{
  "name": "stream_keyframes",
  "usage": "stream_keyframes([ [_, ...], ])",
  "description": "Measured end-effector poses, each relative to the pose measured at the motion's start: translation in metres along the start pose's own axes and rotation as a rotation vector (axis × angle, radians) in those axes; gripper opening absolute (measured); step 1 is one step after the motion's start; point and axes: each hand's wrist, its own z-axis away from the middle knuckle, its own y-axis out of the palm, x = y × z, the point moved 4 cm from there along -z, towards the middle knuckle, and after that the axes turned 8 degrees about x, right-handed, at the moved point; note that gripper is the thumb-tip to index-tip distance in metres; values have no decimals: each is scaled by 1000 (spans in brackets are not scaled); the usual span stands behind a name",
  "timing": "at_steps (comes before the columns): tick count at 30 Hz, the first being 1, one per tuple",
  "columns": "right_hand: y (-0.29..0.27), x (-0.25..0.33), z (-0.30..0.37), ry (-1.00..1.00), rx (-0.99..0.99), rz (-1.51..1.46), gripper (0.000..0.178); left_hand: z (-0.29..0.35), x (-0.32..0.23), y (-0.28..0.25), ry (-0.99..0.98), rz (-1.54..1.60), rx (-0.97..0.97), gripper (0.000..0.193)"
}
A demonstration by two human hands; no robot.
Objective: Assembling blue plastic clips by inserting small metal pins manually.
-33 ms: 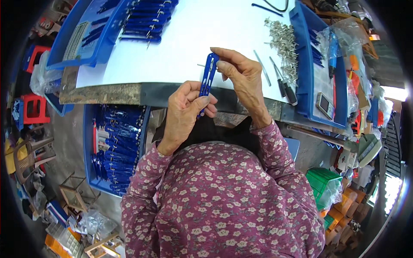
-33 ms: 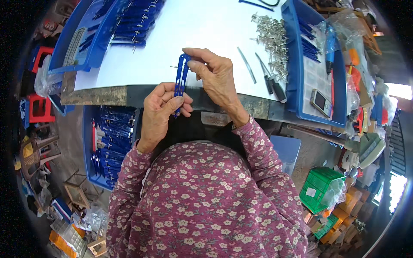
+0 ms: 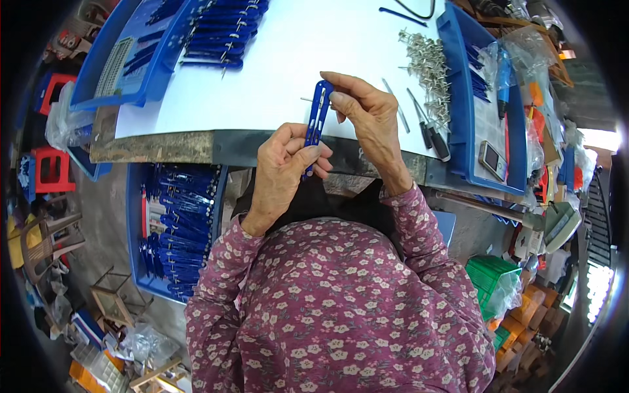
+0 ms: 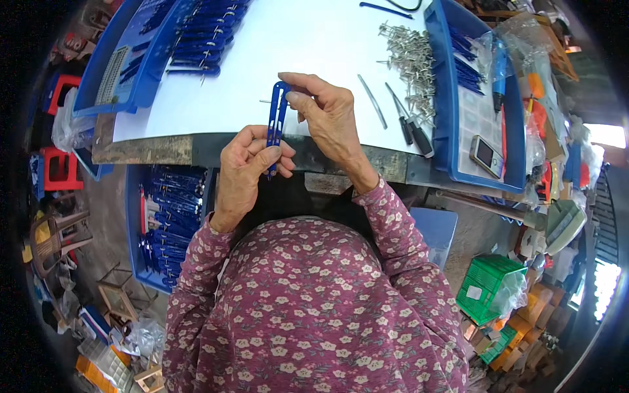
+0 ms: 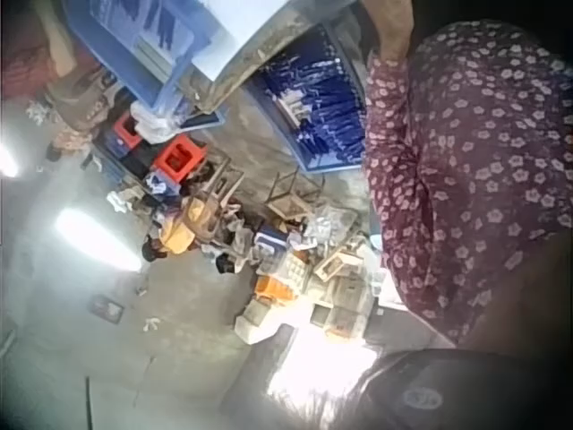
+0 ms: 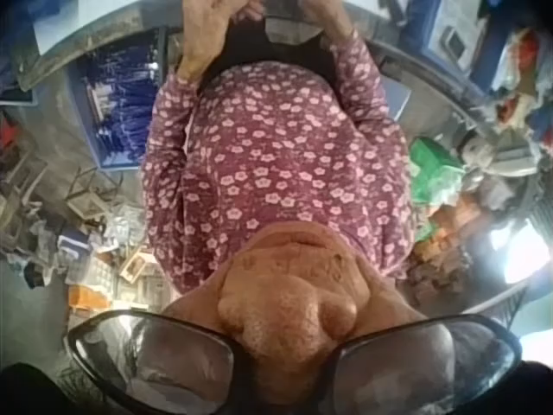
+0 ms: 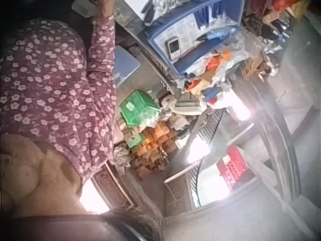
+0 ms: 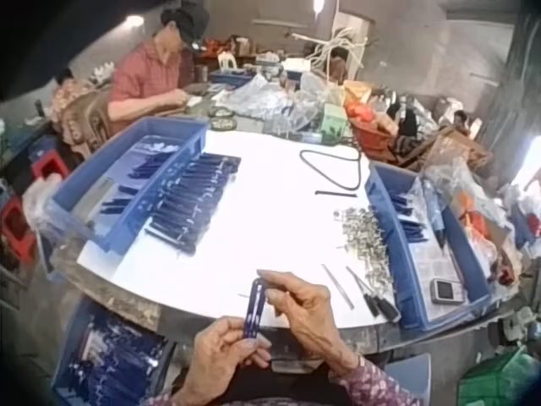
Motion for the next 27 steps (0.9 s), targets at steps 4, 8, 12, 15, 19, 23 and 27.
stream_keyframes([
  [4,-8,4,-4,-17,-75,-60,26,-15,2,7,43,37,24,20],
  [8,-14,3,-5,-7,-57,-109,29,-23,0,11,72,23,31,19],
  [12,-11,-1,-3,81,-26,-198,30,-25,2,10,67,25,44,19],
  [15,-11,-4,-3,95,-15,-176,26,-25,2,12,74,11,52,18],
  [19,-13,-9,-4,25,-68,-148,19,-26,4,18,65,7,62,18],
  [23,-16,-14,-2,91,-36,-171,35,-28,6,24,62,14,81,17],
  [27,-25,-15,0,145,33,-146,26,-35,9,28,66,27,88,17],
])
